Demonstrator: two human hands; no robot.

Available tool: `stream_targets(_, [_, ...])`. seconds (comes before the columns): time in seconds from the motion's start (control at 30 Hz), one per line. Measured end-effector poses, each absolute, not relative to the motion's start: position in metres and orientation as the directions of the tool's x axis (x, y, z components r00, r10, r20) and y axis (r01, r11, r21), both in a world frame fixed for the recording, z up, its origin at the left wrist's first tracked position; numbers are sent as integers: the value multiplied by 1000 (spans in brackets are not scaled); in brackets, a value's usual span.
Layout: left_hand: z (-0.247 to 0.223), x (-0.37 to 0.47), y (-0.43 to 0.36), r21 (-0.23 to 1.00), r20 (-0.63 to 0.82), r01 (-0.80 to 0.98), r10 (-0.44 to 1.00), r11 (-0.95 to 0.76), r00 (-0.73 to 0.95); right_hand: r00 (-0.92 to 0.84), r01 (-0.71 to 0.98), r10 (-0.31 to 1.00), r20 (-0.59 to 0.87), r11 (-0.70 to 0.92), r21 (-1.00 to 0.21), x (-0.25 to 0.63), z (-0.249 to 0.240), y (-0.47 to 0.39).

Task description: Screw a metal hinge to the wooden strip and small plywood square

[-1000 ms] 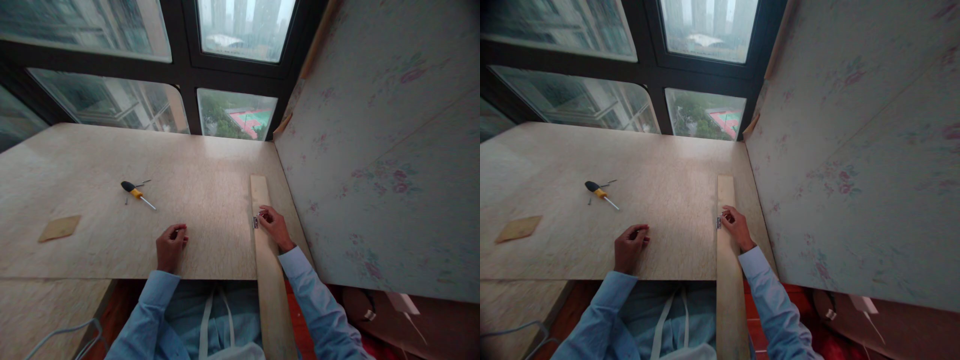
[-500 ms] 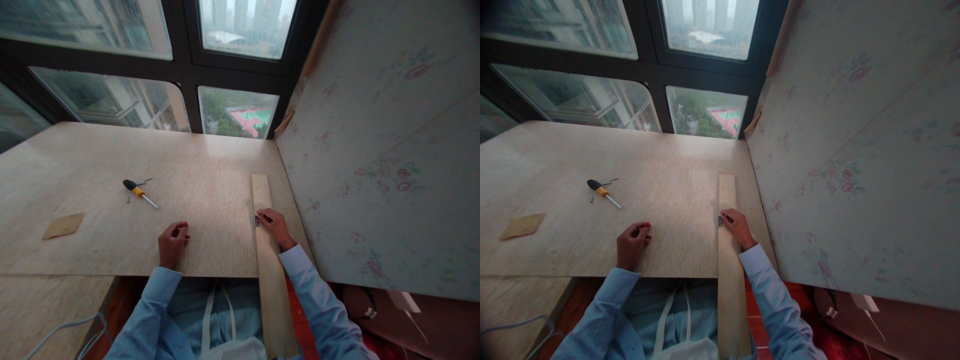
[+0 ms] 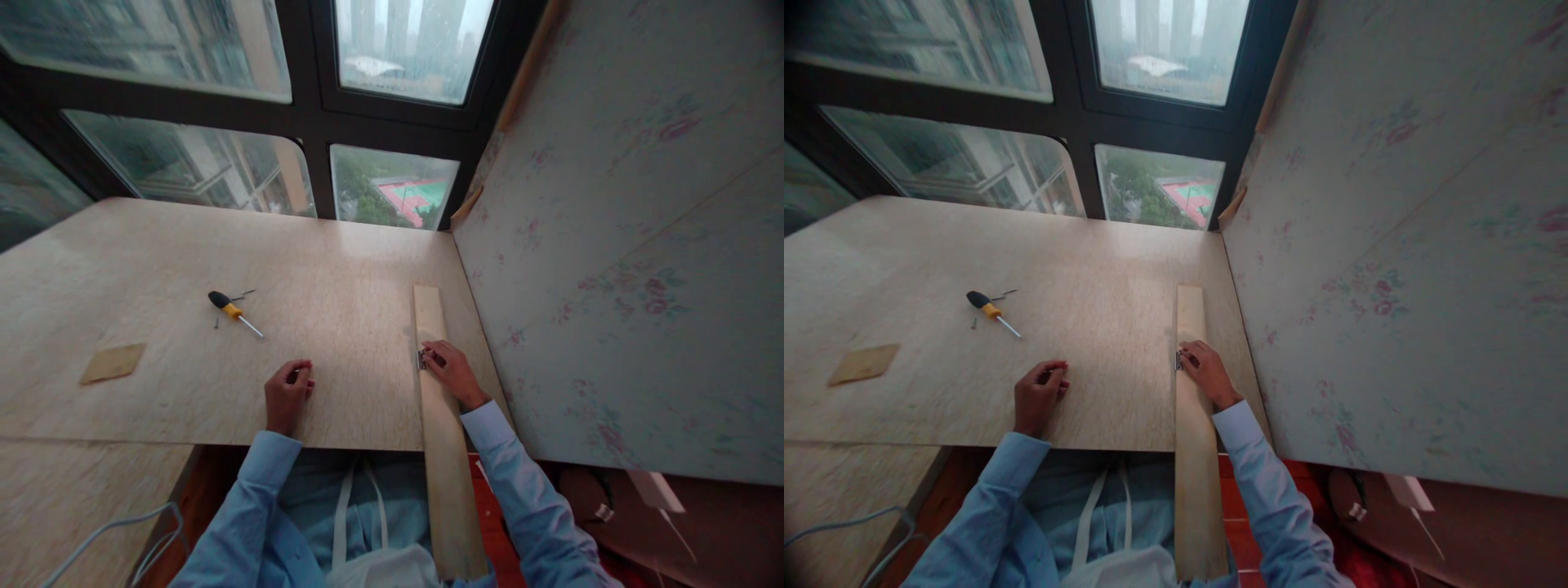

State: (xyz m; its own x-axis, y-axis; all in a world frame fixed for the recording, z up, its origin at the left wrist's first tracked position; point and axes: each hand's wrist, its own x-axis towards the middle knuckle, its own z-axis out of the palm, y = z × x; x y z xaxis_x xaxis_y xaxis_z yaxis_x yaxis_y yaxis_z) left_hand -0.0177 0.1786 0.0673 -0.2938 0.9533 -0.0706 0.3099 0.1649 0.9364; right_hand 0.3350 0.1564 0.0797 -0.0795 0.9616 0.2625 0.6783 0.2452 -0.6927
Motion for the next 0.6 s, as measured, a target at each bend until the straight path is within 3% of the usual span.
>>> stream_targets(0.13, [67,-18,178,938,-58,310,954,153,-294,-25,724,963,267,201,-659,333,81,149])
stream_targets(0.37, [71,-18,178,943,-67,295,957,153,-281,184,881,943,276,-33,-472,308,61,127])
stream_targets(0.6, [73,-19,177,951,-71,271,960,147,-272,185,876,949,257,-40,-481,302,36,117])
